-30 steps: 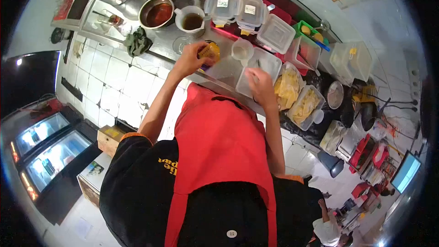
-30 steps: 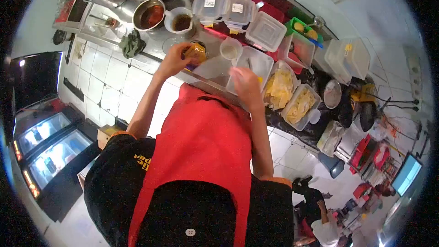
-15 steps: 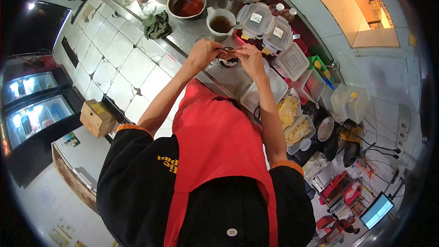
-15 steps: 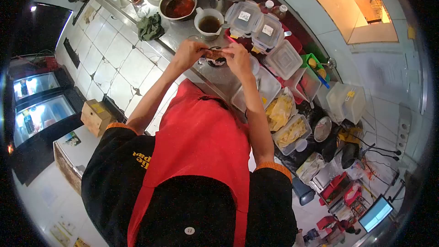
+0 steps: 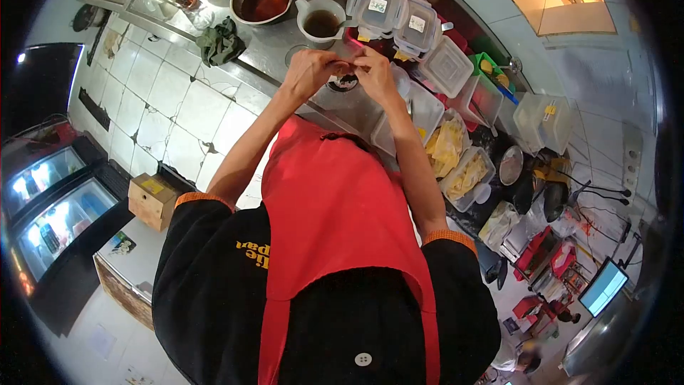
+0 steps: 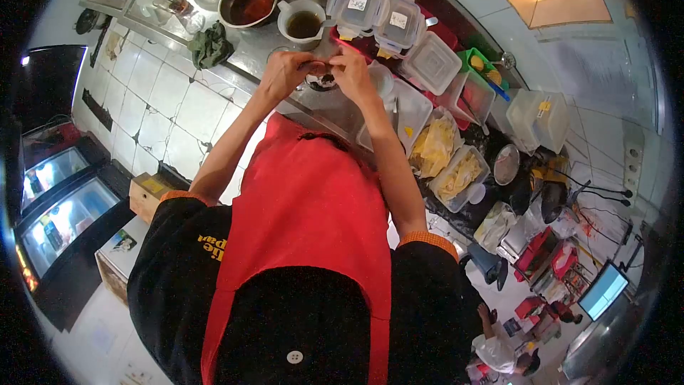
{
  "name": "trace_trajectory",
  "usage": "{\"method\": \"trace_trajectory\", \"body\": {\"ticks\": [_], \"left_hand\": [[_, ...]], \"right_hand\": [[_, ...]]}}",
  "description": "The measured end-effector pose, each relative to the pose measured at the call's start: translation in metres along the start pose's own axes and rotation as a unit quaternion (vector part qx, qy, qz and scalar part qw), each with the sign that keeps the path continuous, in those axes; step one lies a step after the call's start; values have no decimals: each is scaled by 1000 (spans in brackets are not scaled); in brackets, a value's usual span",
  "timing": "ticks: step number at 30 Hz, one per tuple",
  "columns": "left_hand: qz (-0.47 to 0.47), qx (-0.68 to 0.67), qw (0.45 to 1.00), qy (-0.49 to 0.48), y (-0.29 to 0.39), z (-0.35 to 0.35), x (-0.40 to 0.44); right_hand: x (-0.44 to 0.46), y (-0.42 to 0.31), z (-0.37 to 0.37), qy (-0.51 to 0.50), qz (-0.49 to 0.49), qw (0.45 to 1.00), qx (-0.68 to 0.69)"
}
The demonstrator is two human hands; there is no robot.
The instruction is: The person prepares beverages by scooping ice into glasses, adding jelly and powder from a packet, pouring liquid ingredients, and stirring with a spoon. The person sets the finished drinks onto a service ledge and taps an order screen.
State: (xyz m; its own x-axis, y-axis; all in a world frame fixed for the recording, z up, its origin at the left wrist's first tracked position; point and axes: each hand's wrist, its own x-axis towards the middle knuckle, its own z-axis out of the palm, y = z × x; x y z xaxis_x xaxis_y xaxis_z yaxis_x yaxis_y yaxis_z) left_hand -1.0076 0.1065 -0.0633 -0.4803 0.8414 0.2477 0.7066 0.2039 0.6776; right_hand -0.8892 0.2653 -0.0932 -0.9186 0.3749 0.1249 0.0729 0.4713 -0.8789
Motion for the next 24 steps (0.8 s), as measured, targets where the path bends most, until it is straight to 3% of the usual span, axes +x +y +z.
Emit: {"method": "trace_trajectory", "body": {"ticks": [2,5,7,10,12,14,16,20,22,24], "left_hand": [[-40,-34,999,-1,5,-4,0],[0,-102,995,20,3,0,1],[27,-65,997,13,-5,3,5],[51,-45,998,9,4,-4,5],[-27,-56,997,-34,8,-9,7],[-19,-63,998,-18,-1,1,6],[26,-59,998,27,-8,12,4],[0,-8,1000,-13,-13,17,7],[34,3,999,-18,-11,14,9],[23,-42,999,-10,-11,11,8]], "right_hand": [[-1,-3,0,14,7,1000,11],[-3,3,3,29,10,1000,-3],[-1,6,1,44,-42,997,-54],[-6,-14,-7,48,-23,993,-109],[-5,-13,-4,76,-54,993,-66],[-8,-14,-5,53,7,998,-40],[-10,-14,-3,72,8,997,-30],[-17,-13,2,86,18,996,-31],[-20,-12,4,88,12,996,-27],[-20,-17,4,78,28,996,-17]]}}
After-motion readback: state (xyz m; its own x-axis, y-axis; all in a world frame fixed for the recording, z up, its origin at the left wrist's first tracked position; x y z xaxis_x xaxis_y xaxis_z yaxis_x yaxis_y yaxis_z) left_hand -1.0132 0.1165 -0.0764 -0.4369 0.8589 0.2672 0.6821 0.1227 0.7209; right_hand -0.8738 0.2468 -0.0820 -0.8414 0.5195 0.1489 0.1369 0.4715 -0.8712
